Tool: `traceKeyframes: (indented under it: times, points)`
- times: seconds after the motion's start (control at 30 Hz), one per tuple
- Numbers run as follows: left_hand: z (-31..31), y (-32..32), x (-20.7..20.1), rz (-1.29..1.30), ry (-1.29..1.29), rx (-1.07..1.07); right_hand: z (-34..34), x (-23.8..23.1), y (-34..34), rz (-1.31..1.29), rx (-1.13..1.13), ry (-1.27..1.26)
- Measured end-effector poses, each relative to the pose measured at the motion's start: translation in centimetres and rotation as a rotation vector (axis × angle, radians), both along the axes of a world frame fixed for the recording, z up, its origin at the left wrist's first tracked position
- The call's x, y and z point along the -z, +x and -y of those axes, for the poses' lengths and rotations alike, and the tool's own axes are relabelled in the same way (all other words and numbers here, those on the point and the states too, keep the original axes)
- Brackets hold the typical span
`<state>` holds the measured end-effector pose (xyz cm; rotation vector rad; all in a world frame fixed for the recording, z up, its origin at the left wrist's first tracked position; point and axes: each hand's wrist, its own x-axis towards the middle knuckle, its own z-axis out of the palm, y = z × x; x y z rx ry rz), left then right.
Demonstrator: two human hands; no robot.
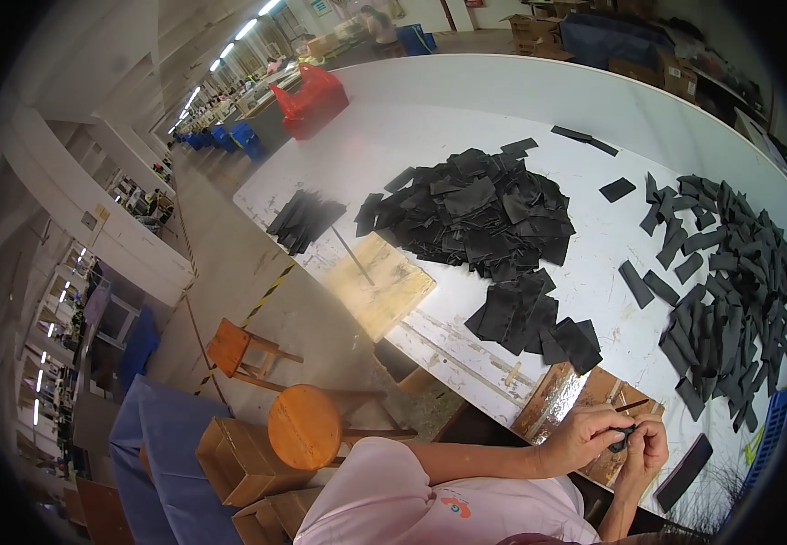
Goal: Assembling small black foam components at a factory workstation.
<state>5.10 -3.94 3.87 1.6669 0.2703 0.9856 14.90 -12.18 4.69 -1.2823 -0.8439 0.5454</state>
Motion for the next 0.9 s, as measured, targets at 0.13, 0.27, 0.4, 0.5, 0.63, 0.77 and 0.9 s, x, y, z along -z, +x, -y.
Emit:
traceKeyframes:
  times: [0.13,0.27,0.4,0.5,0.63,0.77,0.9]
  points:
    - [-0.6,0.0,-2.0,-0.037,-0.104,0.024,-0.2,-1.5,0.1,0.139,0.015,-0.067]
    - [-0.8,0.9,-1.3,0.074,-0.328,0.146,-0.9,-3.6,0.8,0.102,-0.077,-0.117]
    - [-3.0,1.3,-2.4,0.102,-1.022,0.639,-1.2,-3.7,2.3,-0.040,-0.087,-0.121]
    - [-4.0,1.6,-3.3,0.258,-1.300,0.851,-2.4,-4.3,2.3,-0.129,-0.104,-0.131]
    - [-4.5,2.2,-0.5,0.288,-1.538,0.795,-3.0,-0.3,3.8,-0.277,-0.144,-0.173]
    - [-4.2,2.6,3.0,0.228,-1.614,0.615,-3.0,1.7,3.4,-0.465,-0.221,-0.211]
    - [-4.1,2.7,2.9,0.172,-1.629,0.533,-3.4,2.8,3.5,-0.536,-0.195,-0.161]
